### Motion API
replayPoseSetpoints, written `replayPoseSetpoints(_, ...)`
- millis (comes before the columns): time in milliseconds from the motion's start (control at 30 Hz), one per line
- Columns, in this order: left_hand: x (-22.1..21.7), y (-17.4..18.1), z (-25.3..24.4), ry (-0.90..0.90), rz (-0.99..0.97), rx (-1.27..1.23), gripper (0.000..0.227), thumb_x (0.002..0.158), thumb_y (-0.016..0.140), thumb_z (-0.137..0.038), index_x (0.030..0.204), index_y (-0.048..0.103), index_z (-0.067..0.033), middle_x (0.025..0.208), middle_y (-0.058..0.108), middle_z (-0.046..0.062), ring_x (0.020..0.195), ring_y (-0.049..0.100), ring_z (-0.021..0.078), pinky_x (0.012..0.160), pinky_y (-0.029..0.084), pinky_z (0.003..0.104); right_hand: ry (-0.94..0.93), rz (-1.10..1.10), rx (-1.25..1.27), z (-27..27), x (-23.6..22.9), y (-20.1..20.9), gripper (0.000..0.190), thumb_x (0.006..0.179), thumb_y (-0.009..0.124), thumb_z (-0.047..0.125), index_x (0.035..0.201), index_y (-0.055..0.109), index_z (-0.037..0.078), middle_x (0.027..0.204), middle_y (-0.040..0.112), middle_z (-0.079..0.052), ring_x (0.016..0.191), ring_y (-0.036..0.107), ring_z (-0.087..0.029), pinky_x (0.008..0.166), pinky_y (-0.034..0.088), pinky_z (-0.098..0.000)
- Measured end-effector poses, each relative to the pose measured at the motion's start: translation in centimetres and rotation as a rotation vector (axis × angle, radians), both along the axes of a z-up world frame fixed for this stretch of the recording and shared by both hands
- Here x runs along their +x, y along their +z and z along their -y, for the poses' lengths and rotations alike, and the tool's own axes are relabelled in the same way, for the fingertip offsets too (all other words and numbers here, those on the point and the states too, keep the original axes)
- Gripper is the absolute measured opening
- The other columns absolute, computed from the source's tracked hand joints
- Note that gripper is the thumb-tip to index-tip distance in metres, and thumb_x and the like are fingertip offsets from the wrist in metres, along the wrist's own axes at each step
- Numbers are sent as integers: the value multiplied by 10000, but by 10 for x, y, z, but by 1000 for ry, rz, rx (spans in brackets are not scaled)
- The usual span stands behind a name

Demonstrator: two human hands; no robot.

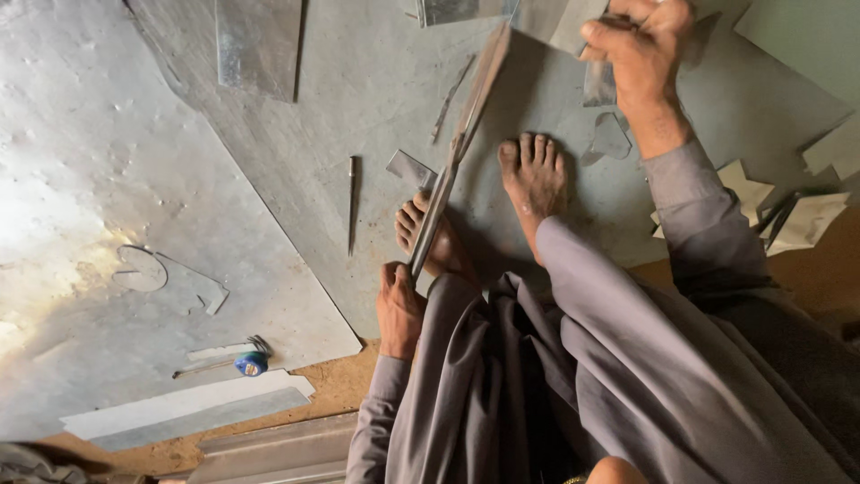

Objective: The person uses large shears to cut small rectangular pieces from a metal sheet. They then use a metal ruler and a pen to mark lines on the metal pieces before cutting them further. The person stacks the cut pieces and continues the process.

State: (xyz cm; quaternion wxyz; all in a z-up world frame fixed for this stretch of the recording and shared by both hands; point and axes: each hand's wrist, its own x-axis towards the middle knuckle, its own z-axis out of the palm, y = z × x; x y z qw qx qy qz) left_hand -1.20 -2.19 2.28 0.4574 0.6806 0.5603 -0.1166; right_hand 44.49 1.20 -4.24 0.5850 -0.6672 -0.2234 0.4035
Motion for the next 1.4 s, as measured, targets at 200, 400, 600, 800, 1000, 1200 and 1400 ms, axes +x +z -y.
replayPoseSetpoints(200,-5,12,6,46,269,56,375,857,605,-42,1225,651,13,1347,563,232,1144,616,426,943,520,440,-96,41,40,-9,-31,-29,111,958,758,-119,1038,681,-110,901,703,-108,726,700,-173,674,655,-331)
replayPoseSetpoints(400,11,12,4,89,304,75,274,870,668,-100,1100,705,43,1464,497,262,1355,504,431,1113,434,450,20,-94,8,3,-90,-26,808,966,665,-143,1665,305,43,997,725,-122,809,708,-167,721,662,-322)
replayPoseSetpoints(600,10,13,0,86,274,34,282,870,668,-110,1107,707,39,1467,502,233,1364,503,405,1114,439,437,75,-153,-30,8,-100,-26,841,1005,637,-155,1708,238,78,1058,730,-150,851,717,-175,735,667,-322)
replayPoseSetpoints(800,11,15,-4,83,262,-6,252,877,648,-81,1091,709,37,1484,493,229,1369,504,395,1094,455,420,85,-147,-18,10,-99,-24,837,1007,625,-169,1709,245,83,1100,744,-170,899,747,-201,757,681,-337)
replayPoseSetpoints(1000,10,15,-6,76,296,3,293,849,637,-33,1118,714,55,1490,474,252,1383,483,414,1131,430,437,89,-161,-5,7,-100,-24,820,1020,612,-172,1711,240,64,1118,757,-185,933,769,-213,773,690,-337)
replayPoseSetpoints(1200,12,18,-8,69,293,10,256,847,656,-19,1084,708,60,1489,483,262,1383,485,428,1137,431,451,93,-143,-18,7,-102,-22,803,1041,629,-157,1711,235,46,1106,746,-185,919,759,-210,764,685,-336)
replayPoseSetpoints(1400,12,25,-15,62,316,-21,286,788,639,-13,1056,713,58,1485,477,274,1373,490,435,1118,447,449,101,-141,-8,9,-102,-22,828,1028,618,-170,1715,203,37,1076,753,-185,889,753,-199,782,695,-342)
